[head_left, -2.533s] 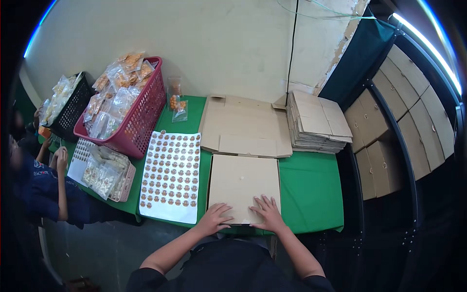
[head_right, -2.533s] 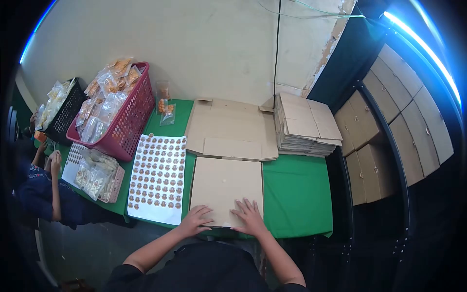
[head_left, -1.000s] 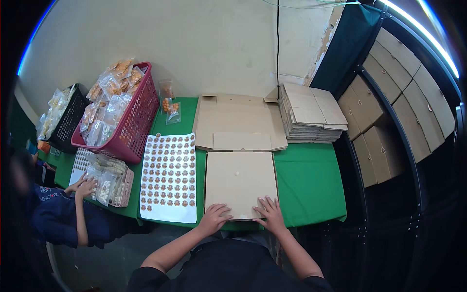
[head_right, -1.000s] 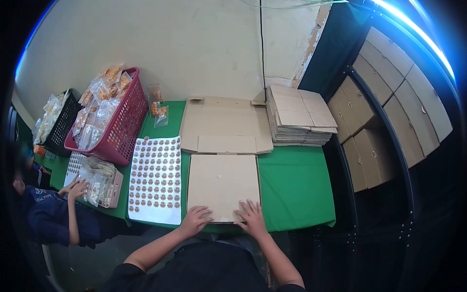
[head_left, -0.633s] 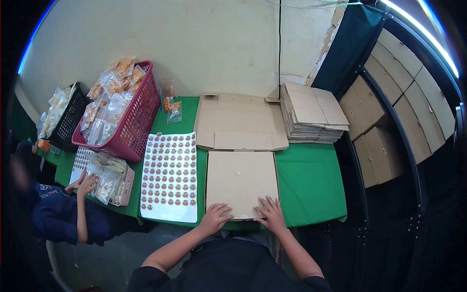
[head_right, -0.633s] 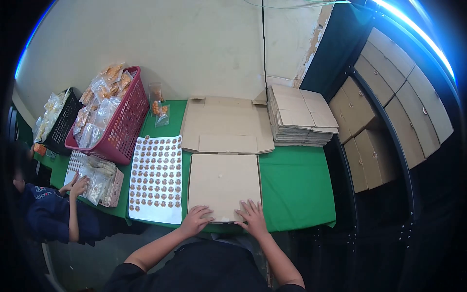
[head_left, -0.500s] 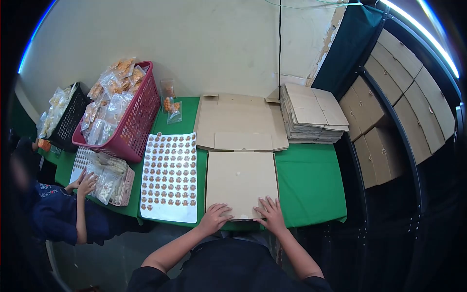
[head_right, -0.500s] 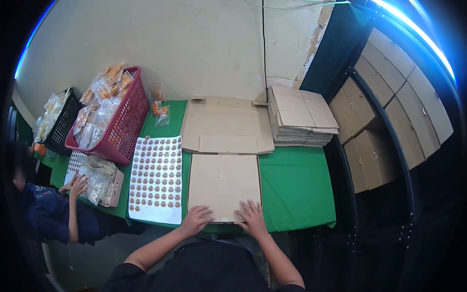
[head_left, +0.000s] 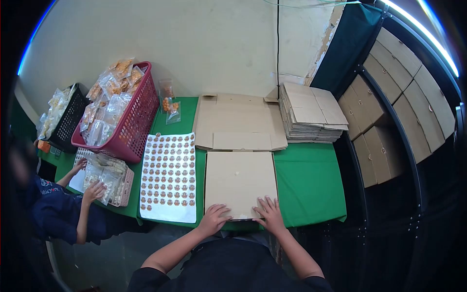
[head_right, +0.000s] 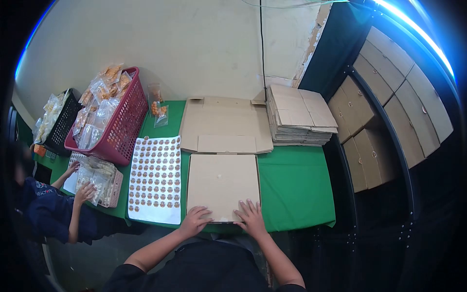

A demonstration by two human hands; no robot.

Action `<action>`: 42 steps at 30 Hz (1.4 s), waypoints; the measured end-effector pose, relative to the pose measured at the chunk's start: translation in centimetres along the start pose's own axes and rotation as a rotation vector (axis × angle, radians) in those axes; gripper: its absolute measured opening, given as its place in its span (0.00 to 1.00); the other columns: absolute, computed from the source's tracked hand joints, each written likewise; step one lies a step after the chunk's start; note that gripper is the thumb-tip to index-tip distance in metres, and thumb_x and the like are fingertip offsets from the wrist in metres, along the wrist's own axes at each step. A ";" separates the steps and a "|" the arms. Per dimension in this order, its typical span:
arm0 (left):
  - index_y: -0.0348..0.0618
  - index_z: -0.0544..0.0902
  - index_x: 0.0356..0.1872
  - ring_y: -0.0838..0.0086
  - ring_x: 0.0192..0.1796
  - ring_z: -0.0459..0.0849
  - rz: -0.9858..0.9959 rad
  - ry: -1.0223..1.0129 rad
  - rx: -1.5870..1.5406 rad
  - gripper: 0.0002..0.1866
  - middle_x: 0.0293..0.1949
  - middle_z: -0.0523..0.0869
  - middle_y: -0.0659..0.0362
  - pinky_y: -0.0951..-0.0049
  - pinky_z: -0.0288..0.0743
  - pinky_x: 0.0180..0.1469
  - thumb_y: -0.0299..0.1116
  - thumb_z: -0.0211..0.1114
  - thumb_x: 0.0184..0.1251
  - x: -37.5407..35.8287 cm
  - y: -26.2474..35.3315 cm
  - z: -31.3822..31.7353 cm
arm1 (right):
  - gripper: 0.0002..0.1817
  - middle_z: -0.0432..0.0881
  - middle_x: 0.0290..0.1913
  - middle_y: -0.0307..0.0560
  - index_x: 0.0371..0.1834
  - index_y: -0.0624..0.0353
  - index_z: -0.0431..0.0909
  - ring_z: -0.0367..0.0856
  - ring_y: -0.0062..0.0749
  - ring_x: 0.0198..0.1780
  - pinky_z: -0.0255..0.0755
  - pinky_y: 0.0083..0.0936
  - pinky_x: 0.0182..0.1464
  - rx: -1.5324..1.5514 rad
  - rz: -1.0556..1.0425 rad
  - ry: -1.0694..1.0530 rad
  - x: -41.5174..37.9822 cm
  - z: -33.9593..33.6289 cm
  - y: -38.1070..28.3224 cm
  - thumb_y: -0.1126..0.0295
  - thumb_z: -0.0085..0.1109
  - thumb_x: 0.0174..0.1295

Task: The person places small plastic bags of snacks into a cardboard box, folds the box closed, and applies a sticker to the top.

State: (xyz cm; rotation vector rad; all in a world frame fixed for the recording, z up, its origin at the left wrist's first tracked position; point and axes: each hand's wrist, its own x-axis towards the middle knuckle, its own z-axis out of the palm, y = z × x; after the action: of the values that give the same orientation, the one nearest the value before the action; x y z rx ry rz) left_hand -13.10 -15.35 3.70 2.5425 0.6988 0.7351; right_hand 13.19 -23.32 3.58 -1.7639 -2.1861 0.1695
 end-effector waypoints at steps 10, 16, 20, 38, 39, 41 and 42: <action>0.50 0.84 0.37 0.63 0.56 0.73 -0.009 0.017 -0.007 0.13 0.47 0.79 0.59 0.60 0.65 0.59 0.25 0.65 0.47 -0.1 0.1 0.3 | 0.26 0.61 0.66 0.45 0.54 0.41 0.73 0.53 0.49 0.69 0.44 0.57 0.66 -0.039 -0.009 -0.016 -0.2 0.3 0.1 0.50 0.60 0.50; 0.50 0.84 0.37 0.62 0.56 0.73 -0.008 0.012 -0.001 0.13 0.48 0.79 0.59 0.60 0.65 0.59 0.25 0.66 0.46 -0.4 0.0 0.6 | 0.24 0.62 0.65 0.46 0.52 0.43 0.75 0.53 0.51 0.68 0.44 0.54 0.67 0.008 -0.018 0.010 -0.4 0.8 0.0 0.52 0.60 0.51; 0.50 0.84 0.36 0.62 0.56 0.73 0.011 0.024 0.006 0.12 0.47 0.79 0.59 0.60 0.65 0.59 0.26 0.66 0.47 -0.4 0.3 0.7 | 0.22 0.64 0.65 0.46 0.50 0.45 0.76 0.54 0.51 0.68 0.45 0.53 0.67 0.017 -0.034 0.032 -0.7 1.0 0.0 0.54 0.61 0.51; 0.53 0.83 0.35 0.64 0.56 0.74 0.027 0.109 0.171 0.09 0.48 0.80 0.61 0.62 0.65 0.57 0.36 0.67 0.50 -1.9 -0.4 3.7 | 0.29 0.54 0.70 0.43 0.64 0.27 0.62 0.51 0.46 0.70 0.43 0.52 0.67 -0.105 -0.141 -0.109 -1.4 2.2 -2.7 0.51 0.53 0.57; 0.51 0.83 0.34 0.64 0.56 0.74 0.033 0.105 0.166 0.09 0.48 0.80 0.61 0.62 0.65 0.57 0.37 0.67 0.50 -1.9 -0.5 3.7 | 0.30 0.54 0.70 0.45 0.64 0.29 0.62 0.51 0.46 0.70 0.43 0.52 0.67 -0.080 -0.158 -0.109 -1.3 2.1 -2.7 0.52 0.55 0.56; 0.50 0.83 0.33 0.64 0.56 0.73 0.038 0.103 0.164 0.09 0.49 0.79 0.60 0.61 0.65 0.57 0.37 0.68 0.50 -2.0 -0.7 3.3 | 0.31 0.54 0.70 0.46 0.64 0.32 0.62 0.51 0.47 0.70 0.42 0.52 0.67 -0.053 -0.180 -0.107 -1.3 2.2 -2.4 0.52 0.57 0.54; 0.49 0.82 0.36 0.63 0.57 0.73 0.011 0.095 0.078 0.11 0.50 0.78 0.58 0.61 0.64 0.58 0.37 0.66 0.51 -1.8 -0.7 2.8 | 0.34 0.54 0.70 0.48 0.66 0.36 0.61 0.51 0.47 0.70 0.42 0.52 0.67 -0.024 -0.042 -0.020 -1.2 2.1 -1.5 0.52 0.59 0.53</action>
State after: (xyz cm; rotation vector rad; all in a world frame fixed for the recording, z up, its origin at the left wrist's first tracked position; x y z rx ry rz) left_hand -13.10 -16.47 0.49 2.5975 0.7589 0.8527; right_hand 11.28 -24.63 1.80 -1.7341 -2.2467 0.1517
